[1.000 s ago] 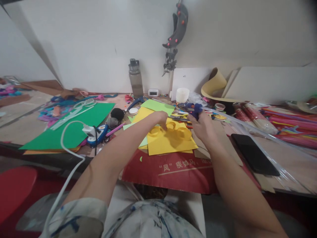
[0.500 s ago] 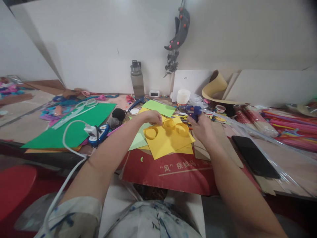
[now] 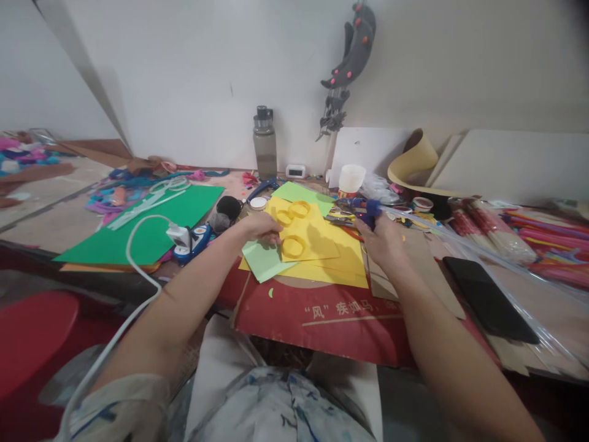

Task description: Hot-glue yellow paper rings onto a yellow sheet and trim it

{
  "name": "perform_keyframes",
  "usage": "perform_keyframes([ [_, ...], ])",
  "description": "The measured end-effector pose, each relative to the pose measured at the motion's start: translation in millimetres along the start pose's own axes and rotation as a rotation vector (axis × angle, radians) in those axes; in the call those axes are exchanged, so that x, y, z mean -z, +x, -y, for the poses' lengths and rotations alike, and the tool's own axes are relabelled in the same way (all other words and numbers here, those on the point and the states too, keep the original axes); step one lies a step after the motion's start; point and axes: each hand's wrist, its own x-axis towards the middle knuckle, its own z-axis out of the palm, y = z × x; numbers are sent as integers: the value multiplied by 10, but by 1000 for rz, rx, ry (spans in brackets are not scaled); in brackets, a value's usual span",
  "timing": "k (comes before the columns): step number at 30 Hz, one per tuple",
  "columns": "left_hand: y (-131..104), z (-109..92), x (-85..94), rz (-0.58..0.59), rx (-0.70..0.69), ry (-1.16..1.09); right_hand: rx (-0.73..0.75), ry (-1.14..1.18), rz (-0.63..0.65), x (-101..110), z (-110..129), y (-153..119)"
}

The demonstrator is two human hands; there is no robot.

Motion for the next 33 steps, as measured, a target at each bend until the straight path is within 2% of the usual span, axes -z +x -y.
perform_keyframes([
  [5, -192, -79, 40, -45, -72, 531, -2, 2, 20, -10, 13, -21],
  [7, -264, -123, 73, -142, -241, 641, 2, 0, 24, -9, 28, -33],
  [8, -284, -132, 75, -160, -381, 652, 6, 1, 28, -8, 37, -39],
  [11, -273, -96, 4, -12, -777, 631, 34, 29, 53, -6, 64, -53],
  [13, -227, -34, -83, 65, -871, 623, 54, 54, 64, -7, 78, -58],
  [16, -170, 52, -223, 41, -836, 592, 64, 65, 68, -15, 97, -67],
  [21, -177, 61, -464, -152, -775, 568, 32, -8, 114, -15, 148, -107],
  [25, -181, 33, -648, -290, -732, 579, 80, -99, 191, 54, 213, -161],
  [28, -160, 51, -717, -335, -710, 589, 124, -181, 281, 146, 273, -207],
  [33, -113, 102, -736, -368, -758, 584, 162, -377, 383, 250, 377, -276],
])
